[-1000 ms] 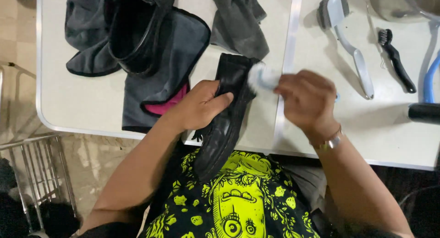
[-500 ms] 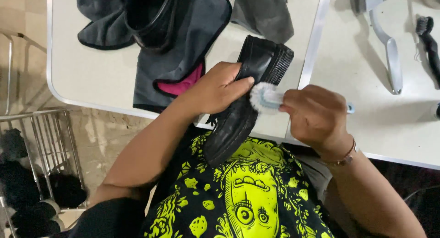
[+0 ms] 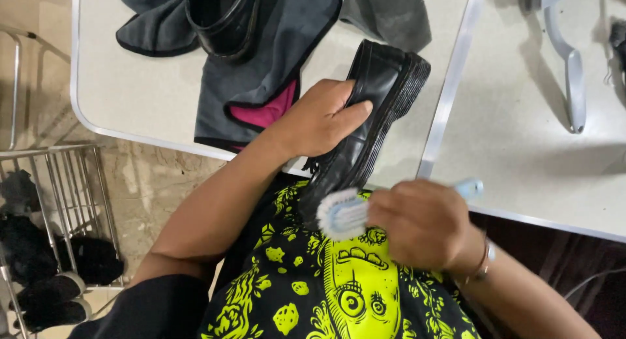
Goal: The person cleans a black shoe using a brush and a cloth. They scrub the shoe with the brush, dip it in water, and then wipe the shoe with a cloth. The person handles the shoe, brush, and cloth on a white table.
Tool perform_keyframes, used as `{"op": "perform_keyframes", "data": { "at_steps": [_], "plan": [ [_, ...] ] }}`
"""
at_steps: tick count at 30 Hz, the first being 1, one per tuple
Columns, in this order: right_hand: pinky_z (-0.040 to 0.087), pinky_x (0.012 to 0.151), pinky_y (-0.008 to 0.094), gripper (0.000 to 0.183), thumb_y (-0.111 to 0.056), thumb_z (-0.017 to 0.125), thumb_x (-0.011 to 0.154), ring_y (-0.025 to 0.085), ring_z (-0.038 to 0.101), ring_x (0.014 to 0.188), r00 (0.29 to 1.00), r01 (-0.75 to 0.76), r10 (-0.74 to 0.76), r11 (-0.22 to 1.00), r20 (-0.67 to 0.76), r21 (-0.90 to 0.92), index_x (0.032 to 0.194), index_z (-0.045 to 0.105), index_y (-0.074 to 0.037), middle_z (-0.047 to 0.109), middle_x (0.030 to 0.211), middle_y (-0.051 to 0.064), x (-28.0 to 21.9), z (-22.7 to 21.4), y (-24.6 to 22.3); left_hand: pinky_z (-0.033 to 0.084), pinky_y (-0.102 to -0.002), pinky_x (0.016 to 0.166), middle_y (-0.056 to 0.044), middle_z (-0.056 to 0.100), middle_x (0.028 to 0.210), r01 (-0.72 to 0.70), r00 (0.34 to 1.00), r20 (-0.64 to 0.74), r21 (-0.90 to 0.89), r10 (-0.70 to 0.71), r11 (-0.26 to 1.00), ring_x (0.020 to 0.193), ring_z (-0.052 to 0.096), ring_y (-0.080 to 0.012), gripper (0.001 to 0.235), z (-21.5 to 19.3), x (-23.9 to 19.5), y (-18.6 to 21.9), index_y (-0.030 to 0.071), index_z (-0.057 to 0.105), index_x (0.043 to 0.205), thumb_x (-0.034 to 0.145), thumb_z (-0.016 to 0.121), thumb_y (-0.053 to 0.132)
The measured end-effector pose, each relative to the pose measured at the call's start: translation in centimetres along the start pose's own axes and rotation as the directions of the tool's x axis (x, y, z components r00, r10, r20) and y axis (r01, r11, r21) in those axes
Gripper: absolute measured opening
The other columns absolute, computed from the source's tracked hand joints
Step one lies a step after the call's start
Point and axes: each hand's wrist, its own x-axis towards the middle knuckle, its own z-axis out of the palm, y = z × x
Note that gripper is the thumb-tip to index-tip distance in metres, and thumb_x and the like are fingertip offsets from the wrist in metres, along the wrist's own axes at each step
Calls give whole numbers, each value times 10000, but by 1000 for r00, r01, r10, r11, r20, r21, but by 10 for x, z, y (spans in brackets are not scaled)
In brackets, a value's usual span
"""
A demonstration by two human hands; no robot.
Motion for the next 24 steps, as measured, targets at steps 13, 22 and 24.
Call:
{"op": "perform_keyframes", "data": {
  "at_steps": [13, 22, 24],
  "plan": [
    [512, 502, 388, 166, 76, 753, 830, 264, 655, 563, 908, -82, 83, 996, -411, 20, 863, 783, -84, 734, 786, 34, 11, 8, 21, 529, -387, 599, -103, 604, 620, -65, 996, -60, -22, 64, 998, 662, 612, -187, 278, 5, -3, -7, 77, 599, 771, 1008, 536, 207],
    [520, 535, 419, 212, 181, 585, 932, 335, 634, 587, 936, -62, 66, 998, -344, 22, 763, 623, 58, 696, 769, 204, 22, -1, 11, 336, -373, 606, 25, 481, 713, 31, 996, -89, 178, -16, 983, 679, 452, -135, 254, 10, -7, 9, 137, 395, 771, 975, 451, 276],
    [500, 515, 258, 254, -273, 530, 989, 113, 645, 637, 984, -48, 41, 998, -172, -33, 855, 711, -157, 738, 811, -31, -1, 15, 0, 355, -346, 603, 37, 495, 696, 49, 993, -116, 108, -36, 993, 662, 457, -115, 270, 10, -3, 3, 139, 419, 751, 969, 495, 279]
  ]
}}
